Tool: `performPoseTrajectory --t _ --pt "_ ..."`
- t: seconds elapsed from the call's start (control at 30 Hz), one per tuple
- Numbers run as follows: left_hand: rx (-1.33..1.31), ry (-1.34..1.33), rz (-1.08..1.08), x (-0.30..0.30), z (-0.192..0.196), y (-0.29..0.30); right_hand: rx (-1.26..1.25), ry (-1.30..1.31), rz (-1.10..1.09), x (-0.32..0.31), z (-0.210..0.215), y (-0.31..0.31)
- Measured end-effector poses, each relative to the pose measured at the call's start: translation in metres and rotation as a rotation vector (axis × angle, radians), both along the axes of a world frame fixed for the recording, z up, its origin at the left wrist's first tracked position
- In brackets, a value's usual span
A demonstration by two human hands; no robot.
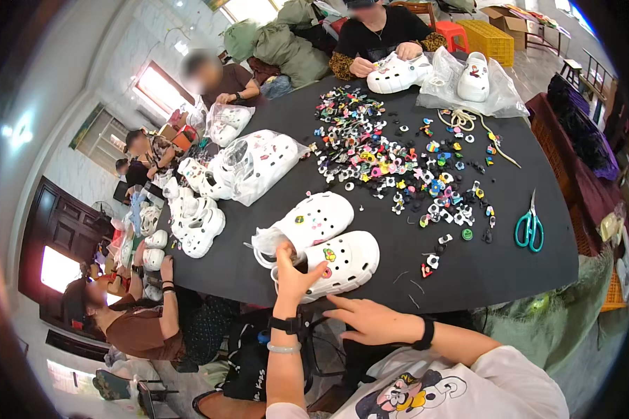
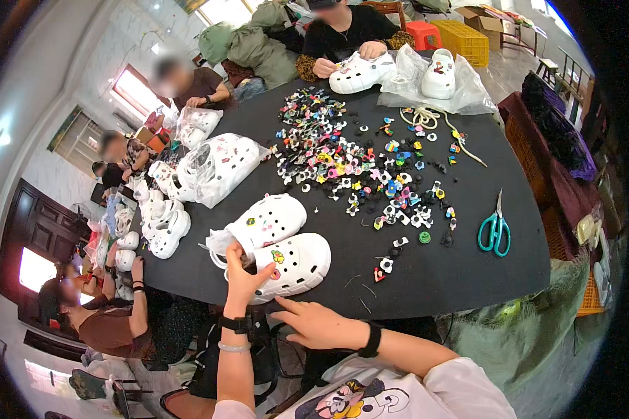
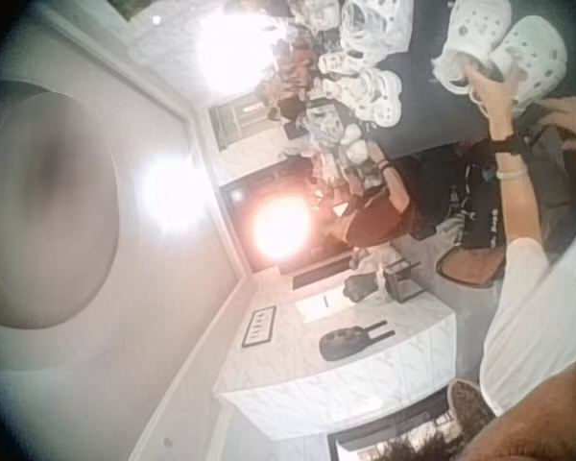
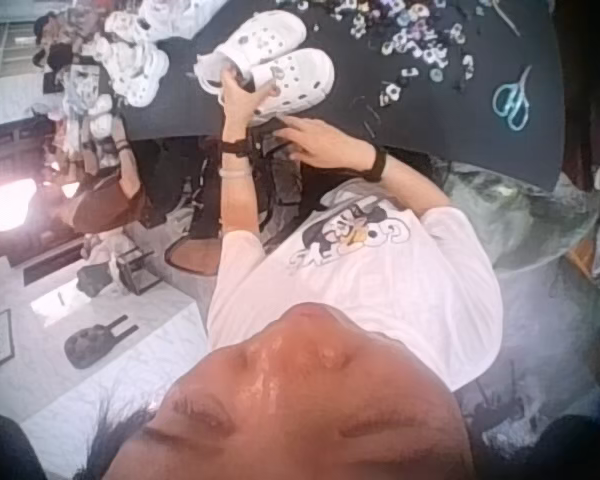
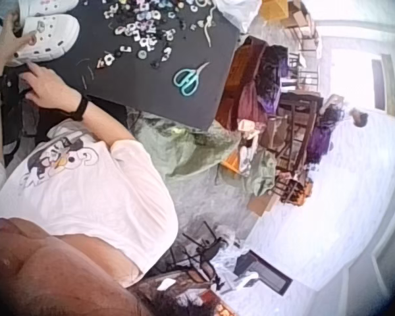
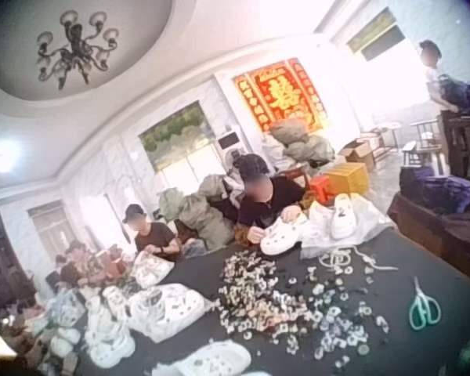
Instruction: Attaching decorative charms to the holes of foam clogs at a manufacturing station.
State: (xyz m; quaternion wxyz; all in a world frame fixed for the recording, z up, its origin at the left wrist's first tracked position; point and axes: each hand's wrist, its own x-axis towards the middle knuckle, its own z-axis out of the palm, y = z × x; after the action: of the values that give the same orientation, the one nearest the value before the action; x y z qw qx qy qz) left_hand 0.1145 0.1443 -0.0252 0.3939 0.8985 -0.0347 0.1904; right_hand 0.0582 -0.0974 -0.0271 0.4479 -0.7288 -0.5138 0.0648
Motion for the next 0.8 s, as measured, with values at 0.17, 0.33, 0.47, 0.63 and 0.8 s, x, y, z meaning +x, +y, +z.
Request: performPoseTrajectory --t 0.17,0.33,0.47,0.63,0.8 --pt "-0.307 0.118 -0.033 0.000 0.026 -0.006 0.164 0.064 -0.077 0.023 0.048 -0.045" --pt "-0.080 0.039 -0.084 -0.007 0.013 0.003 0.147 0.094 -0.256 0.037 0.073 -0.080" --pt "-0.322 0.143 -0.325 -0.013 0.028 -0.007 0.138 0.090 -0.436 0.046 0.063 -0.090" --pt "-0.329 0.394 -0.534 -0.016 0.043 -0.005 0.100 -0.033 -0.567 0.055 0.042 -0.084" --pt "0.002 0.259 -0.435 -0.023 0.046 0.000 -0.081 -0.089 -0.581 0.073 0.024 -0.072"
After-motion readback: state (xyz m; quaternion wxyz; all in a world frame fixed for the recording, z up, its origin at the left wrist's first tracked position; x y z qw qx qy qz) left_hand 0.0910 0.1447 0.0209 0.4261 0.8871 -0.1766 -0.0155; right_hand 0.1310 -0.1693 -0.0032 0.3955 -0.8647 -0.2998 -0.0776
